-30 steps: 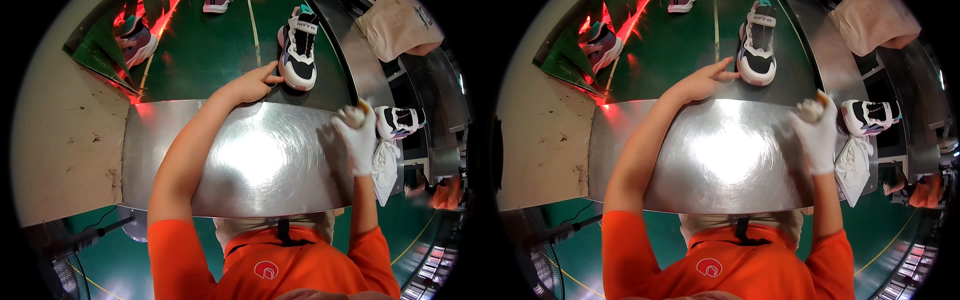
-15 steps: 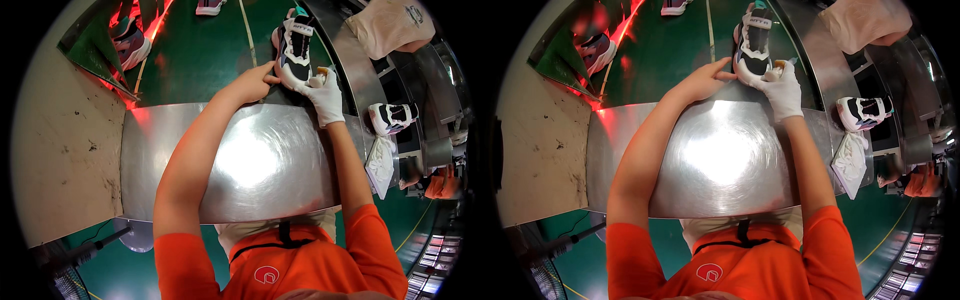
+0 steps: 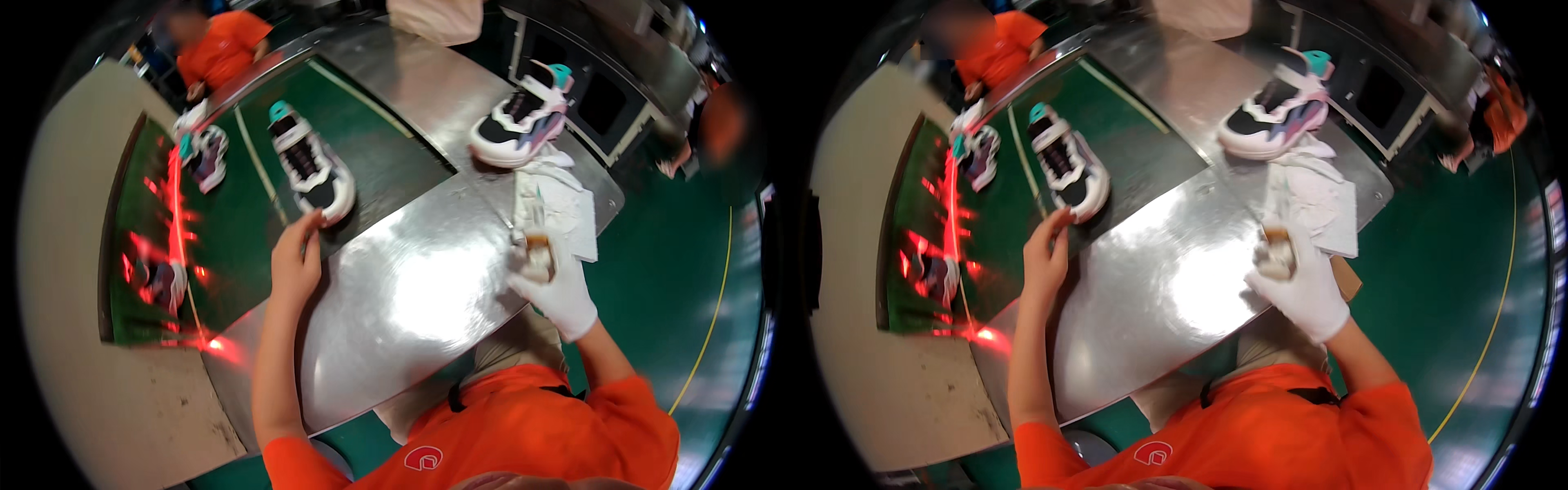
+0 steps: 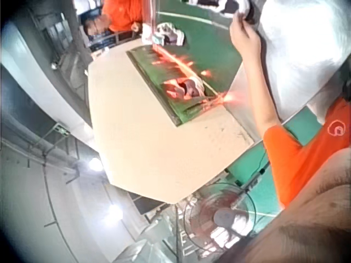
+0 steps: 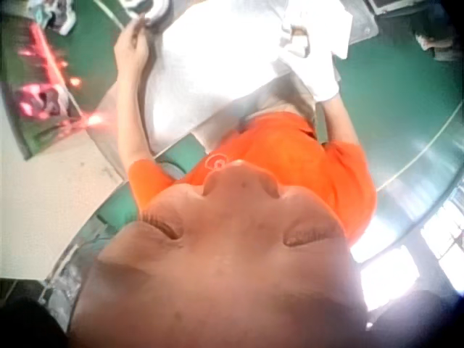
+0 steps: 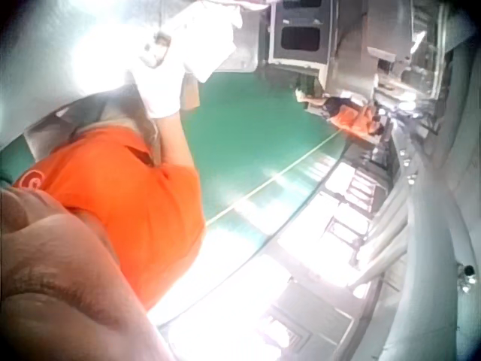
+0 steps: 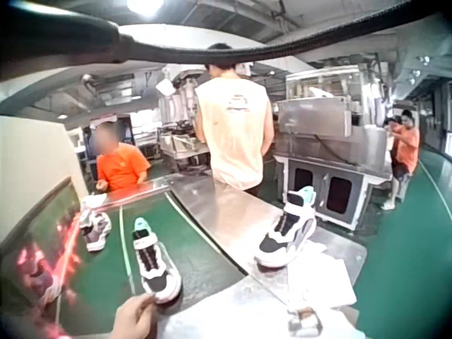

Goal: The person injects a liquid into the sole of a sneaker using a syringe and then wipes the shoe with a cloth. The person repeats this process on multiple shoes, handling them one at a time on a metal workbench in a factory setting.

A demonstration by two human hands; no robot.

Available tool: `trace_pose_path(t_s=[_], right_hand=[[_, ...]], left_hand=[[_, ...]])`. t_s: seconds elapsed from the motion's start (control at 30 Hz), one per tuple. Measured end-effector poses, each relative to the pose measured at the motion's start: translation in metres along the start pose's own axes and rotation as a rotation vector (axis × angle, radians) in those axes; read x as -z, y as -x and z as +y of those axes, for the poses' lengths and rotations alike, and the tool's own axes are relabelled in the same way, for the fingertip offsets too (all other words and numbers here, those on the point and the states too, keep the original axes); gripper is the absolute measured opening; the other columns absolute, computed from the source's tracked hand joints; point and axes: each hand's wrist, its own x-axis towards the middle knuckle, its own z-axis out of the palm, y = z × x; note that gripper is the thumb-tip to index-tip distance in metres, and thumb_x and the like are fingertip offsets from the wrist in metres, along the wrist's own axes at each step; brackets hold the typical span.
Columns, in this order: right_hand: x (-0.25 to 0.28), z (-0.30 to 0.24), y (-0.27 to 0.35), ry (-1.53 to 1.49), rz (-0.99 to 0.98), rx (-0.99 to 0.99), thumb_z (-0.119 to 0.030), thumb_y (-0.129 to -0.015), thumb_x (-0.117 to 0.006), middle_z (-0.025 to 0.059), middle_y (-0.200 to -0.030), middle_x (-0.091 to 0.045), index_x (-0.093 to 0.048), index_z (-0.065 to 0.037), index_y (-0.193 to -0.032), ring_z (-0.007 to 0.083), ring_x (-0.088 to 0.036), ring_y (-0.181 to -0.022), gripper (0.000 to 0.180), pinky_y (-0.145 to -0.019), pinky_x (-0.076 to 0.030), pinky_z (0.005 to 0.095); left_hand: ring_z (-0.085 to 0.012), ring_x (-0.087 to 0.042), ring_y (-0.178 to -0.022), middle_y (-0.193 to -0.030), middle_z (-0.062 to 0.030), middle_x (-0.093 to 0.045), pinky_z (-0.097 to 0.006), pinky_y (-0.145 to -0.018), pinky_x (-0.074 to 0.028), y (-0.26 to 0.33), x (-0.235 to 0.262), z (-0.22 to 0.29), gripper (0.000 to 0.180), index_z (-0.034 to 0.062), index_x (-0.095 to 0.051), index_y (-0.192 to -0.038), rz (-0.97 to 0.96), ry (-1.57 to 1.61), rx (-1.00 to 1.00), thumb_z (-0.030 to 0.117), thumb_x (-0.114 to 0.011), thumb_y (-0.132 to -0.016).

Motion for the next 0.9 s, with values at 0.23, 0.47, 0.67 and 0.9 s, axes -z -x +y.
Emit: trace_pose_path(t_s=[0.23,0.47,0.67,0.9], right_hand=[[0.092,0.023,0.038,0.121,-0.151,0.003,-0.014,-0.064,-0.081,0.0092,-0.095,-0.067,-0.056,-0.007,-0.119,0.0201,-0.066,-0.082,0.061,-0.077,-0.051,0.0288],[0.115,0.058,-0.012,0.138,-0.152,0.135,-0.021,-0.064,-0.082,0.0087,-0.089,-0.067,-0.058,-0.008,-0.119,0.0241,-0.066,-0.081,0.062,-0.078,-0.051,0.0301],[0.126,0.074,-0.033,0.022,-0.174,0.253,-0.021,-0.066,-0.080,0.0100,-0.087,-0.067,-0.057,-0.009,-0.120,0.0249,-0.066,-0.081,0.060,-0.077,-0.051,0.0310],[0.131,0.050,-0.007,0.149,-0.128,0.260,-0.025,-0.067,-0.078,0.0120,-0.093,-0.068,-0.056,-0.011,-0.124,0.0288,-0.067,-0.085,0.063,-0.080,-0.051,0.0319]], left_hand=[[-0.0345,-0.059,-0.100,-0.105,-0.0162,-0.063,-0.041,-0.083,-0.047,-0.095,-0.094,0.115,0.036,0.0010,-0.058,-0.115,-0.255,-0.089,-0.541,-0.003,-0.057,-0.080],[-0.0304,-0.062,-0.102,-0.108,-0.0215,-0.063,-0.037,-0.085,-0.048,-0.249,-0.232,0.193,0.078,-0.0034,-0.047,-0.126,-0.423,0.092,-0.147,0.042,-0.079,-0.070],[-0.0227,-0.067,-0.088,-0.097,-0.0141,-0.069,-0.034,-0.078,-0.050,-0.242,-0.274,0.199,0.054,-0.0006,-0.062,-0.110,-0.266,0.334,-0.022,0.031,-0.080,-0.069],[-0.0178,-0.066,-0.090,-0.099,-0.0117,-0.068,-0.030,-0.079,-0.050,-0.178,-0.157,0.190,0.066,0.0028,-0.053,-0.122,-0.005,0.236,-0.063,0.031,-0.083,-0.070]])
